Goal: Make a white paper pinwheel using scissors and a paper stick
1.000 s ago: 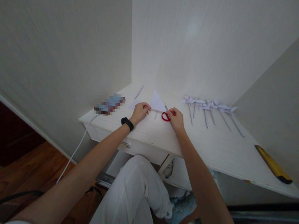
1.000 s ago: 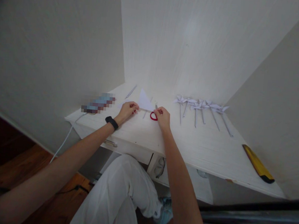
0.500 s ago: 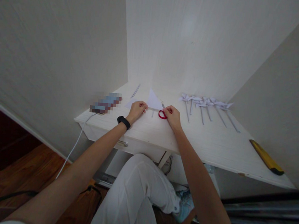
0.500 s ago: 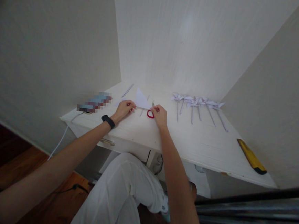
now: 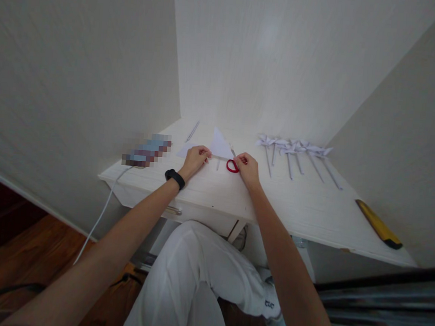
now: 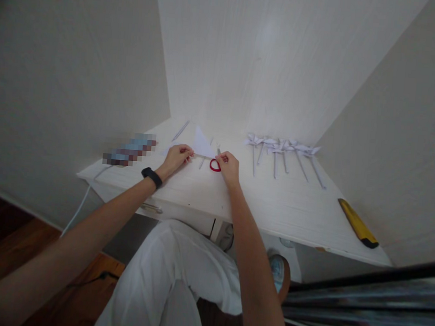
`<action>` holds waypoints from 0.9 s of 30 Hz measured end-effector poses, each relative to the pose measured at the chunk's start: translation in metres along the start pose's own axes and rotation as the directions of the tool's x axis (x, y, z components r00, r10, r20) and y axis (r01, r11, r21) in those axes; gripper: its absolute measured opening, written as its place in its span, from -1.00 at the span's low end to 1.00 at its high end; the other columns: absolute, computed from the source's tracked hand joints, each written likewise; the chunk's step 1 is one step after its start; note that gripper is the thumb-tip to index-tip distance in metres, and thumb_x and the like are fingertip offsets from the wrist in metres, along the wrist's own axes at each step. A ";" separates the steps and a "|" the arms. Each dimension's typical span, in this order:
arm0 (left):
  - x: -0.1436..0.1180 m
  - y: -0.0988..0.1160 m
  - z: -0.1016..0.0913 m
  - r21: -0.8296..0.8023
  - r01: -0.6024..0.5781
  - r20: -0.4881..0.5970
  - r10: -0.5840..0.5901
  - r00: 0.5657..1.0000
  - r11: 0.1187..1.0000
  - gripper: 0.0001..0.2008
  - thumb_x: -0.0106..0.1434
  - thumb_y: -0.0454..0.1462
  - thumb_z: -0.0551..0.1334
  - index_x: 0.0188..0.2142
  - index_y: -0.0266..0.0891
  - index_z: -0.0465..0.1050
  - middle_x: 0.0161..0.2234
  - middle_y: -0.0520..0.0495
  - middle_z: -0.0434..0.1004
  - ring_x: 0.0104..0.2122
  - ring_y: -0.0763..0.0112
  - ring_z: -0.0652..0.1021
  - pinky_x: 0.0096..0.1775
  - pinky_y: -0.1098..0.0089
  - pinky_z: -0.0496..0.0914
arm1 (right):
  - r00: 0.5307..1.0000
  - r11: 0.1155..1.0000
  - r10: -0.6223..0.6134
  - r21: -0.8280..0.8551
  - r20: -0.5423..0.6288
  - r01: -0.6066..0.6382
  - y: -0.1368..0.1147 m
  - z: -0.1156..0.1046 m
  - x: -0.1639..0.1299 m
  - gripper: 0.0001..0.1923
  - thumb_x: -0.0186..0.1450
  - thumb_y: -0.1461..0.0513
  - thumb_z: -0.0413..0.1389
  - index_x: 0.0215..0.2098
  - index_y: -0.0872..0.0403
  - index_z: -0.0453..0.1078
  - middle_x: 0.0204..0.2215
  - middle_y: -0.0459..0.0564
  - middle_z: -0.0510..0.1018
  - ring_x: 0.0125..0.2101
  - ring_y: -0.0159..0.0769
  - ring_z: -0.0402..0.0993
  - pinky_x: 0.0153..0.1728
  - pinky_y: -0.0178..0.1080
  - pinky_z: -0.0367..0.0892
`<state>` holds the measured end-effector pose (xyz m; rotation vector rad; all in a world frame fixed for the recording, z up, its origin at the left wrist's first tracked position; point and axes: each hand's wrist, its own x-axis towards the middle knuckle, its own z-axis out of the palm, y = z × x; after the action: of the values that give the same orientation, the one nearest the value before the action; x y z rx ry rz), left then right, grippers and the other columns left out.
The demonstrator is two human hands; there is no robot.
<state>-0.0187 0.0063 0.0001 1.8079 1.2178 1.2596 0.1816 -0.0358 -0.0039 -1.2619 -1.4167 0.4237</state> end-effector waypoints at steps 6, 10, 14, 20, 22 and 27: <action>-0.002 0.001 0.000 -0.016 0.007 0.002 -0.007 1.000 1.000 -0.87 0.11 -0.27 0.18 -0.49 -0.28 0.44 -0.55 -0.04 0.48 -0.59 0.52 0.43 -0.56 0.53 0.28 | 0.999 0.997 0.049 0.052 0.021 -0.050 0.001 0.001 0.002 -0.88 0.10 0.17 0.10 -0.52 0.06 0.34 -0.56 -0.11 0.42 -0.50 -0.34 0.32 -0.38 -0.26 0.26; -0.003 -0.001 -0.001 -0.037 0.001 -0.009 -0.002 1.000 0.999 -0.89 0.10 -0.28 0.20 -0.49 -0.29 0.43 -0.54 -0.03 0.48 -0.60 0.53 0.43 -0.57 0.52 0.28 | 0.997 0.995 0.058 0.084 0.046 -0.062 0.001 0.000 0.001 -0.89 0.09 0.18 0.11 -0.51 0.07 0.35 -0.56 -0.11 0.42 -0.49 -0.34 0.33 -0.38 -0.26 0.27; -0.005 0.003 -0.001 -0.041 -0.001 -0.027 -0.001 1.000 0.999 -0.89 0.10 -0.30 0.19 -0.51 -0.29 0.43 -0.55 -0.03 0.48 -0.61 0.54 0.42 -0.57 0.52 0.27 | 0.996 0.995 0.043 0.086 0.077 -0.050 0.002 -0.002 0.000 -0.88 0.10 0.17 0.12 -0.50 0.06 0.35 -0.56 -0.12 0.42 -0.49 -0.35 0.32 -0.39 -0.26 0.26; -0.008 0.011 -0.003 0.009 0.017 -0.021 -0.017 1.000 1.000 -0.89 0.11 -0.33 0.18 -0.53 -0.29 0.41 -0.56 -0.02 0.47 -0.62 0.55 0.40 -0.56 0.53 0.26 | 0.997 0.994 0.032 0.100 0.075 -0.039 0.002 -0.002 -0.001 -0.89 0.10 0.18 0.12 -0.50 0.06 0.35 -0.57 -0.12 0.41 -0.51 -0.36 0.30 -0.41 -0.27 0.25; -0.009 0.010 -0.003 0.015 0.015 -0.027 -0.015 1.000 1.000 -0.89 0.12 -0.33 0.18 -0.52 -0.29 0.41 -0.56 -0.02 0.48 -0.62 0.56 0.40 -0.57 0.54 0.25 | 0.996 0.995 0.030 0.088 0.078 -0.037 0.000 -0.001 -0.001 -0.90 0.11 0.20 0.11 -0.50 0.07 0.35 -0.59 -0.12 0.39 -0.53 -0.37 0.28 -0.42 -0.27 0.23; -0.007 0.007 -0.003 0.033 0.015 -0.026 -0.015 1.000 0.999 -0.87 0.12 -0.32 0.17 -0.53 -0.28 0.40 -0.56 -0.02 0.47 -0.61 0.55 0.41 -0.56 0.53 0.27 | 0.995 0.999 0.037 0.014 0.091 -0.038 -0.004 0.000 -0.002 -0.93 0.09 0.23 0.13 -0.52 0.06 0.34 -0.62 -0.15 0.36 -0.55 -0.39 0.25 -0.42 -0.28 0.23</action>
<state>-0.0205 -0.0031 0.0044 1.8078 1.2705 1.2648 0.1797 -0.0390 -0.0020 -1.2718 -1.4649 0.5223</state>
